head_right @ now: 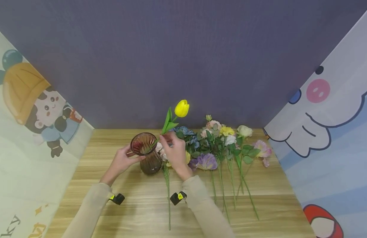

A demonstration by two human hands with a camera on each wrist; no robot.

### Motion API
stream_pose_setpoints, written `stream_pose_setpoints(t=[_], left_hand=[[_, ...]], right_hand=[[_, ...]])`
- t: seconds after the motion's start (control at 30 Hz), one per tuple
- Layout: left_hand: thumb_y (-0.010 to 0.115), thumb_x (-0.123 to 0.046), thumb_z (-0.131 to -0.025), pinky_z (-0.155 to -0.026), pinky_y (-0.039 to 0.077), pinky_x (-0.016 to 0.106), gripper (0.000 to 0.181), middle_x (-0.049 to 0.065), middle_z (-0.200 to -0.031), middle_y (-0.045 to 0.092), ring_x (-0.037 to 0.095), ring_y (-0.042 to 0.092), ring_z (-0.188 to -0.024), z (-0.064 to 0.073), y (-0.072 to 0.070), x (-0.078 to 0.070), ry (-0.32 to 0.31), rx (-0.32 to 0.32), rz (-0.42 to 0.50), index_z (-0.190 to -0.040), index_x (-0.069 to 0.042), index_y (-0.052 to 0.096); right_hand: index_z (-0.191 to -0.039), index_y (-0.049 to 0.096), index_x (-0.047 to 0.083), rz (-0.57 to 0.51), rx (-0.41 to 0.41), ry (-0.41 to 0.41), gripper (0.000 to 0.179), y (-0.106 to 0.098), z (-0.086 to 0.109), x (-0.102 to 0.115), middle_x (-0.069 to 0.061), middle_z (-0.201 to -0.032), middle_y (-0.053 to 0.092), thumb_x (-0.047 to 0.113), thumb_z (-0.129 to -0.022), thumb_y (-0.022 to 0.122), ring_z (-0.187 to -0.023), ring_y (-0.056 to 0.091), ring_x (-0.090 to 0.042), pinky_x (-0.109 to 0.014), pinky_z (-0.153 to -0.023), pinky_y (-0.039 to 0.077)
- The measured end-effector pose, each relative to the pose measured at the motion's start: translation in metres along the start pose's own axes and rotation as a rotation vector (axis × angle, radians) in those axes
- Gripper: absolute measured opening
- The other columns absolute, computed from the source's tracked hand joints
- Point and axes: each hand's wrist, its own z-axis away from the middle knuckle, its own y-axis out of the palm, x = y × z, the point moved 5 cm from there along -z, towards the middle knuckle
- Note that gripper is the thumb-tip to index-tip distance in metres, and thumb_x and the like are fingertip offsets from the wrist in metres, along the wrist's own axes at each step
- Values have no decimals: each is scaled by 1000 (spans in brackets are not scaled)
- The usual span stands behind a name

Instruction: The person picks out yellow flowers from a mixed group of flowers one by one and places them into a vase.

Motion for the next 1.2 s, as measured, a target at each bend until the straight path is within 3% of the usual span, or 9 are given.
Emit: stream_pose_setpoints(t=[0.1, 0.33, 0.4, 0.7, 0.97, 1.2], left_hand=[[83, 4, -84, -99, 59, 36, 55, 36, -130, 62, 51, 61, -122, 1, -1, -7, 15, 4, -9, -132, 16, 58], [83, 4, -84, -102, 56, 44, 59, 34, -135, 60, 49, 60, -125, -7, 1, 30, -8, -7, 9, -136, 12, 57], [85, 1, -83, -102, 56, 46, 60, 32, -135, 61, 47, 61, -125, -8, 1, 33, -9, -9, 23, -136, 10, 58], [86, 1, -82, -102, 57, 42, 59, 32, -132, 63, 47, 62, -124, -8, 1, 37, 2, -23, 15, -135, 8, 60], [83, 3, -83, -103, 55, 53, 56, 36, -129, 62, 52, 60, -123, -1, 1, 3, -8, -16, -10, -132, 13, 59], [84, 2, -83, -104, 55, 53, 59, 33, -133, 62, 49, 61, -125, -7, 2, 32, -35, -31, -25, -136, 10, 59]], right_hand=[[-108, 72, 3, 43, 0, -2, 13, 6, 2, -3, -14, -91, 77, 14, -100, 70, -75, 72, -20, -27, -65, 61], [-105, 73, 3, 68, 2, 16, 12, 12, 7, -9, -10, -89, 77, 14, -100, 70, -75, 71, -22, -29, -67, 63], [-106, 73, 2, 68, 6, 28, 14, 13, 8, -11, -10, -90, 77, 14, -100, 70, -76, 71, -22, -29, -68, 63], [-111, 75, 0, 52, 14, 73, 19, 17, 12, -19, -11, -92, 76, 15, -101, 69, -79, 71, -21, -34, -70, 64], [-110, 75, 3, 115, 63, 83, 19, 21, 12, -25, -9, -94, 72, 17, -103, 65, -82, 69, -20, -30, -73, 64], [-107, 74, 5, 180, 101, 61, 20, 25, 13, -27, -9, -95, 70, 20, -104, 62, -84, 69, -20, -32, -73, 64]])
